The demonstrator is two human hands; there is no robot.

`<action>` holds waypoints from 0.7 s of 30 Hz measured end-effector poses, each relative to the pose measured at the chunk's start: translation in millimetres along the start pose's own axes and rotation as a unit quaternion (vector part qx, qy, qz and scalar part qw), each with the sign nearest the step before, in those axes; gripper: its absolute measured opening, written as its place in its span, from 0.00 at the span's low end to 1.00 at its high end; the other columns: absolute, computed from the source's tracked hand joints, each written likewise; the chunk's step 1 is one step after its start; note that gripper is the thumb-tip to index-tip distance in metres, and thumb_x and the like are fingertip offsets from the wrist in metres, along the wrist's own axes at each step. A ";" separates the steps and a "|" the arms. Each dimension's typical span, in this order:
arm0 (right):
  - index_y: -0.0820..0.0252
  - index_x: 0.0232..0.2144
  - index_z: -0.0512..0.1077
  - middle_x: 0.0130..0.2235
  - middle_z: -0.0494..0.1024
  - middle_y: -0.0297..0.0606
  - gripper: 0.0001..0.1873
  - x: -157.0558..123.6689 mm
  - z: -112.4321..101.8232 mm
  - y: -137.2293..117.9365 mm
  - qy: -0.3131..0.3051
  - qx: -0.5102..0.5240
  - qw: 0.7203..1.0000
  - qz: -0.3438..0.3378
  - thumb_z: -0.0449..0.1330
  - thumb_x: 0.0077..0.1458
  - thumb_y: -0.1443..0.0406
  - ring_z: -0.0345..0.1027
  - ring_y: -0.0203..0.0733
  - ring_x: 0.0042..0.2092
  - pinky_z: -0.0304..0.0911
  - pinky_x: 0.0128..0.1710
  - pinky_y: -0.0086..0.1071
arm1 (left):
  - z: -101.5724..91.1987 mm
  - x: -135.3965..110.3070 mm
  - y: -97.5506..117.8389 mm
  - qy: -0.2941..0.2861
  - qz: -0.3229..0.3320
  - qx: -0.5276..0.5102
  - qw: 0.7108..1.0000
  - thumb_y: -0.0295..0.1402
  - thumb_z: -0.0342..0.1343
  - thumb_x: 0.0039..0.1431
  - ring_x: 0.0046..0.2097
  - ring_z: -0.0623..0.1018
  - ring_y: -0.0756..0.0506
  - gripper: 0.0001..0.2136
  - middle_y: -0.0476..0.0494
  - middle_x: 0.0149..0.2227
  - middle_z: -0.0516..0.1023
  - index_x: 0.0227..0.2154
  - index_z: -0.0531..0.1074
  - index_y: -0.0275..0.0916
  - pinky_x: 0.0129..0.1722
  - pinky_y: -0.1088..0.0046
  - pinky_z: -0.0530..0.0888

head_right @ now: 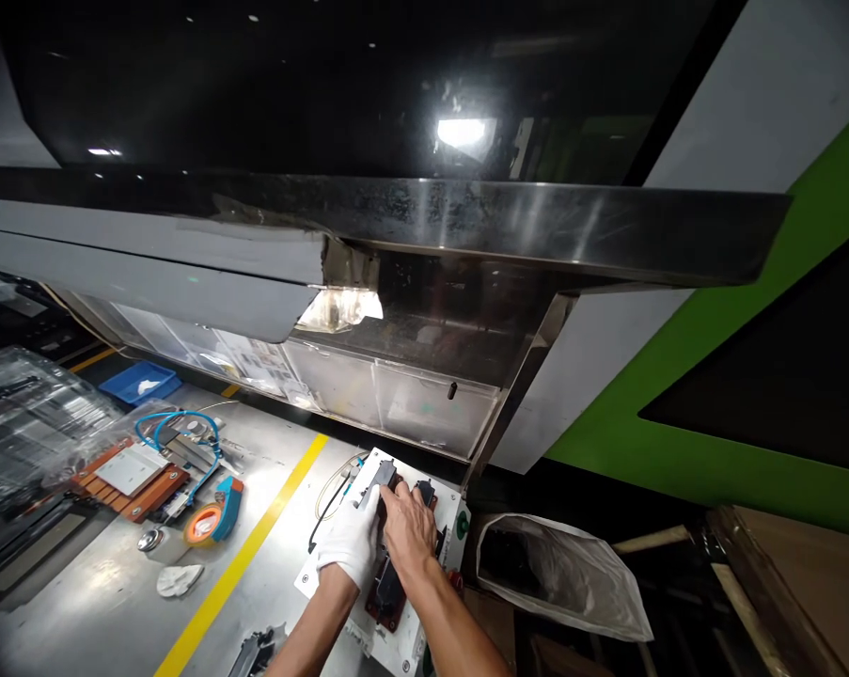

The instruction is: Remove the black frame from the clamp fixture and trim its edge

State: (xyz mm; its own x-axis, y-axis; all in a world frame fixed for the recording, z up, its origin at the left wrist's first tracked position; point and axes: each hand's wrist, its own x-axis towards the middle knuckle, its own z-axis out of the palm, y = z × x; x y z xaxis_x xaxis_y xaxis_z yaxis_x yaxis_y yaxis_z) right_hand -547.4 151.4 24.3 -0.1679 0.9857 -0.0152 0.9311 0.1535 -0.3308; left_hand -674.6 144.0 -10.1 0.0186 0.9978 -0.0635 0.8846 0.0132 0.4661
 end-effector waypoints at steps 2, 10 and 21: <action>0.44 0.56 0.71 0.45 0.75 0.38 0.27 -4.3 -2.9 3.3 0.014 0.006 1.000 0.009 0.46 0.63 0.73 0.67 0.47 0.47 0.61 0.37 0.34 | 7.7 -4.6 -5.8 0.031 0.005 0.021 0.999 0.35 0.41 0.67 0.64 0.68 0.35 0.25 0.31 0.66 0.65 0.64 0.62 0.36 0.65 0.53 0.66; 0.43 0.61 0.67 0.45 0.76 0.37 0.30 -65.5 4.4 -2.4 0.025 0.057 0.998 0.022 0.44 0.65 0.75 0.70 0.44 0.46 0.64 0.41 0.31 | 37.5 -66.6 -66.2 0.329 0.160 0.103 0.925 0.35 0.55 0.62 0.49 0.80 0.37 0.15 0.31 0.50 0.79 0.50 0.75 0.38 0.46 0.56 0.82; 0.42 0.53 0.71 0.45 0.75 0.37 0.29 -73.7 10.6 -43.8 -0.041 0.005 0.999 0.002 0.45 0.61 0.77 0.69 0.49 0.47 0.64 0.38 0.35 | 31.0 -68.4 -72.0 0.341 0.221 0.151 0.901 0.32 0.50 0.64 0.39 0.83 0.39 0.13 0.26 0.42 0.82 0.45 0.77 0.33 0.36 0.63 0.83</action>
State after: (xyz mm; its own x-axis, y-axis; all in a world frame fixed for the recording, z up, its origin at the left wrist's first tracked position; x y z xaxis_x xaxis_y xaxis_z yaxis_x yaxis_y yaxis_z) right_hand -579.2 71.3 29.9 -0.1902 0.9772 -0.0941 0.9286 0.1480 -0.3403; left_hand -725.1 72.7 -66.7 0.2011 0.7101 0.6748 0.9491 -0.3117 0.0451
